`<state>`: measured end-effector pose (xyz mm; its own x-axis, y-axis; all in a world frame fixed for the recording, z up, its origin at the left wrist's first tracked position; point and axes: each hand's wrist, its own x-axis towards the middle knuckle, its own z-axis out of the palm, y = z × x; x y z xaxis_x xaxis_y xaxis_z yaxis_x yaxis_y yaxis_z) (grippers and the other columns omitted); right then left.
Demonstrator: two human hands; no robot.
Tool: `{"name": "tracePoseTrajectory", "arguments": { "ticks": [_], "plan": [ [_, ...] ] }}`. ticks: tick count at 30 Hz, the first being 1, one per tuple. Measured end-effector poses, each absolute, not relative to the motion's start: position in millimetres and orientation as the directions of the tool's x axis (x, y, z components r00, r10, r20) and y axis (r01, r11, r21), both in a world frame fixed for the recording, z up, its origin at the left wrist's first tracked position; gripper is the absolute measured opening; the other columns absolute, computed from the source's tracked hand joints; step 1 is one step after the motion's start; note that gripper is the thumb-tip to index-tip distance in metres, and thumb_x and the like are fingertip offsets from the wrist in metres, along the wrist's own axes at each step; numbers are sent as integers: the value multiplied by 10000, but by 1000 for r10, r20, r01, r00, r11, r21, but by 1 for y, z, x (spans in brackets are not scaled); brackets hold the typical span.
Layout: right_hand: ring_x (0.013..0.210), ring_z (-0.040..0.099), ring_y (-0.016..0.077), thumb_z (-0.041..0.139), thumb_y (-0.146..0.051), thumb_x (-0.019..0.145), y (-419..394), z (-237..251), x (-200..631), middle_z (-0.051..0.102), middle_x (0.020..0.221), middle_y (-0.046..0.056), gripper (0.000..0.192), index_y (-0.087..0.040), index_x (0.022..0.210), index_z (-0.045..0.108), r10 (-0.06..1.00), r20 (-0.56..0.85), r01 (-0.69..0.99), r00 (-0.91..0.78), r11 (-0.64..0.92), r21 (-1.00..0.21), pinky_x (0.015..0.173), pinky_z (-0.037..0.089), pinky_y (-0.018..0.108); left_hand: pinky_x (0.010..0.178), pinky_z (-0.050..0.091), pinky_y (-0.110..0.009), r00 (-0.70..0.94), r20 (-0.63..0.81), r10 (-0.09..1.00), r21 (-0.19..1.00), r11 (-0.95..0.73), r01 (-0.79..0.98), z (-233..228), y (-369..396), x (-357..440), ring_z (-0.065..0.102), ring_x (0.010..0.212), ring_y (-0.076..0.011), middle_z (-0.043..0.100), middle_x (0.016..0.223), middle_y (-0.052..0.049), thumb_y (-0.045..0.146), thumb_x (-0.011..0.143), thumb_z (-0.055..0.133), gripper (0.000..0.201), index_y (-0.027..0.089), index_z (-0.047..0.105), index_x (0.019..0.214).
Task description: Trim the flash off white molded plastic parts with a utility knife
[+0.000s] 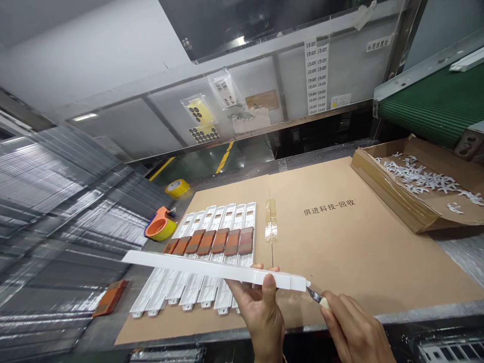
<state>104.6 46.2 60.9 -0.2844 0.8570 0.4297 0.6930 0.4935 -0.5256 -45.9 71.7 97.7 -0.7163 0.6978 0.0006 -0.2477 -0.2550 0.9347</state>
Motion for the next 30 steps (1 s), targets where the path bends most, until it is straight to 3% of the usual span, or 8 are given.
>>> {"name": "tracePoseTrajectory", "arguments": {
  "ticks": [7,10,15,20,25,30],
  "plan": [
    [752,679,167,390,-314,976,57,43,120,687,874,30,231,-215,1085,568,878,398,761,-264,443,-473,593,515,245,715,542,-246,-717,-2,697,920,-280,-274,99,72,-50,583,734,-121,522,944,-7,342,743,729,759,363,327,1387],
    [806,689,161,406,-321,967,62,38,128,701,928,21,219,-241,1085,572,894,366,741,-257,426,-520,632,541,230,713,533,-224,-711,-12,703,920,-270,-283,98,74,-49,583,749,-117,534,939,-10,329,729,746,782,340,327,1389],
    [805,674,137,399,-340,965,61,51,135,692,904,21,223,-237,1078,561,952,226,584,-207,306,-752,674,527,179,724,537,-228,-692,-42,721,918,-246,-312,95,72,-46,594,752,-114,542,937,-8,346,731,746,790,351,313,1392],
    [571,565,123,445,-474,924,59,72,126,555,637,-42,328,-209,1097,528,976,10,380,-216,93,-920,524,451,184,752,540,-241,-655,-10,756,932,-229,-279,91,67,-43,628,784,-130,529,967,-6,333,742,737,740,347,336,1364],
    [520,390,102,493,-566,866,67,87,105,385,589,-75,383,-196,963,515,939,-144,208,-313,-81,-975,493,337,210,721,548,-258,-642,20,766,938,-236,-253,83,62,-37,648,795,-161,526,992,-14,345,704,764,641,313,410,1237],
    [536,380,104,432,-586,890,71,90,99,416,570,-55,424,-188,769,510,924,-235,108,-303,-212,-971,515,307,226,692,550,-255,-638,14,770,929,-246,-276,78,59,-36,644,790,-163,520,1008,-17,356,685,775,560,292,453,1139]
  ]
}}
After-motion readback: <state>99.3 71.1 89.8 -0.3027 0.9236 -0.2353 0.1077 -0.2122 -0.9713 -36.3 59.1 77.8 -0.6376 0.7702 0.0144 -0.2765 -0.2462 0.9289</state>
